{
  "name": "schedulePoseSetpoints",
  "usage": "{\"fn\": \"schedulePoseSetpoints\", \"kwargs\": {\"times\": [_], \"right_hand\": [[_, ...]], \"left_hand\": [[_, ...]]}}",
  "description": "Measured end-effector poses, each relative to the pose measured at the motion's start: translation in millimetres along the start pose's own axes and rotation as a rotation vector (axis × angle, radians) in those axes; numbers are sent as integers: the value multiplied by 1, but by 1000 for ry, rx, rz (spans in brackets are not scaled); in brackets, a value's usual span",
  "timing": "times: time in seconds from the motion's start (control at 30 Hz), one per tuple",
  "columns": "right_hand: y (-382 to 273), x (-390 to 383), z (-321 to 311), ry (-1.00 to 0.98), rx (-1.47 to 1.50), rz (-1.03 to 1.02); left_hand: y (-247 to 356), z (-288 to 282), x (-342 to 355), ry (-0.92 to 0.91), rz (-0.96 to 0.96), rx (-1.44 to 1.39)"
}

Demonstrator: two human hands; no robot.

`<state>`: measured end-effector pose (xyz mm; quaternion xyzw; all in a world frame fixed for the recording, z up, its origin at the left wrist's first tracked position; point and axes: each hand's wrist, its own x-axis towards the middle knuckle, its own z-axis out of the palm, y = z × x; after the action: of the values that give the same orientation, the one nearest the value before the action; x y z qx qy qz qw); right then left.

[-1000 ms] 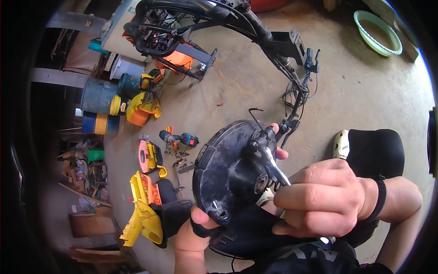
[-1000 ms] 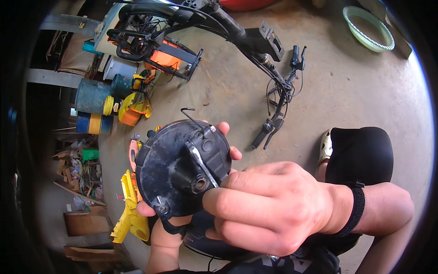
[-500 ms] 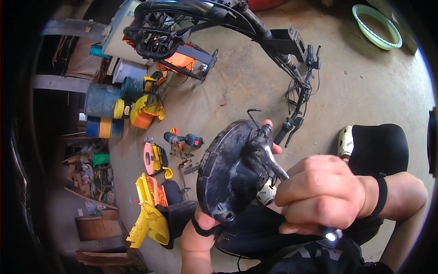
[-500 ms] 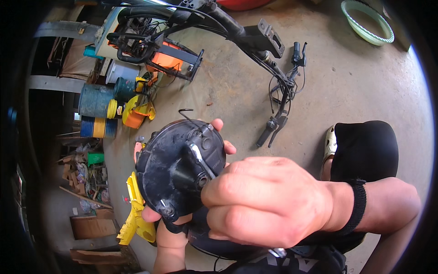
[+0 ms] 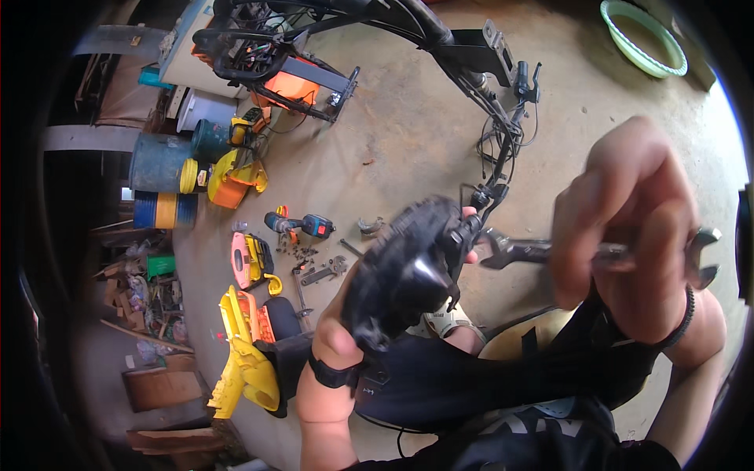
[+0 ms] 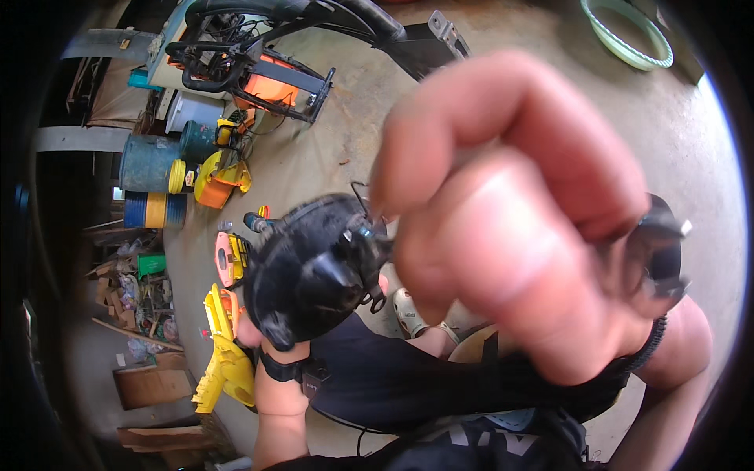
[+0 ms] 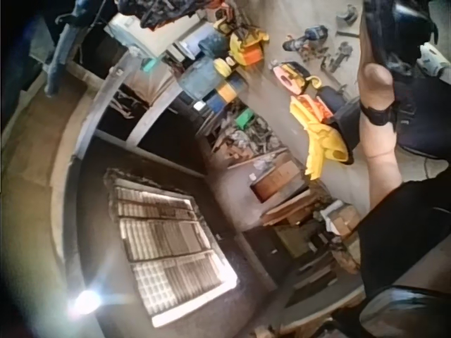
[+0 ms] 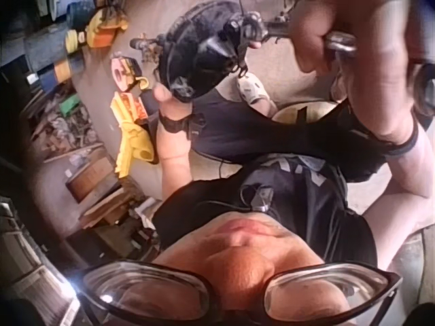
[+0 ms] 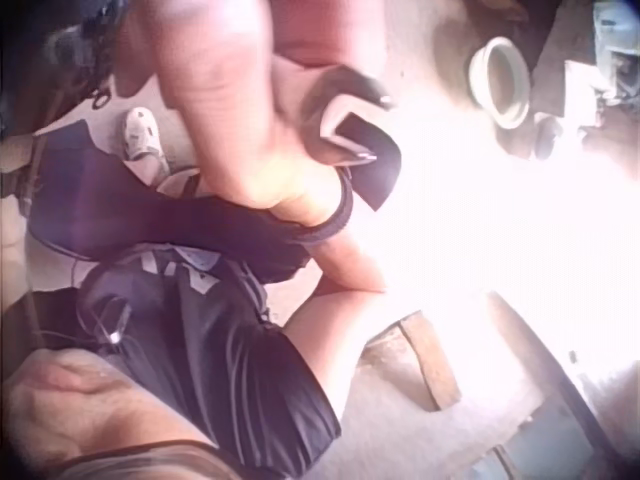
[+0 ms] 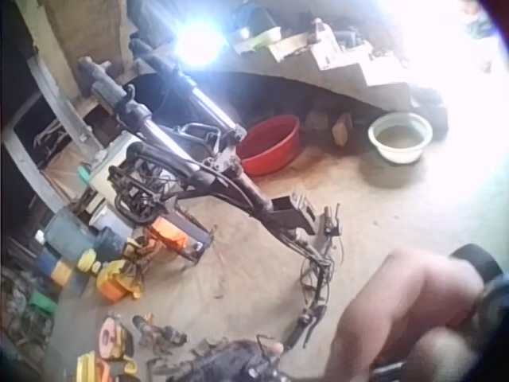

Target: Inspecting and reassembling the brake hub assembly of a motorcycle.

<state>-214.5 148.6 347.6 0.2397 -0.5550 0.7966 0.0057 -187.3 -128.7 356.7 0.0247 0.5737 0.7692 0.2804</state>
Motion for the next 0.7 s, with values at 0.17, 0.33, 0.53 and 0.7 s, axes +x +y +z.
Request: {"fn": "schedulePoseSetpoints", "kwargs": {"times": [0.17, 0.33, 0.53, 0.7], "right_hand": [[-7, 11, -7, 9, -445, 30], [6, 14, -4, -170, -541, -38], [21, 14, 6, -96, -413, 156], [20, 16, 6, -228, -475, 62]], "left_hand": [[-17, -14, 21, -221, 107, -343], [-22, -11, 12, -65, -6, -363], [-22, -3, 24, -250, 99, -704], [-5, -2, 14, -62, -83, -452]]}}
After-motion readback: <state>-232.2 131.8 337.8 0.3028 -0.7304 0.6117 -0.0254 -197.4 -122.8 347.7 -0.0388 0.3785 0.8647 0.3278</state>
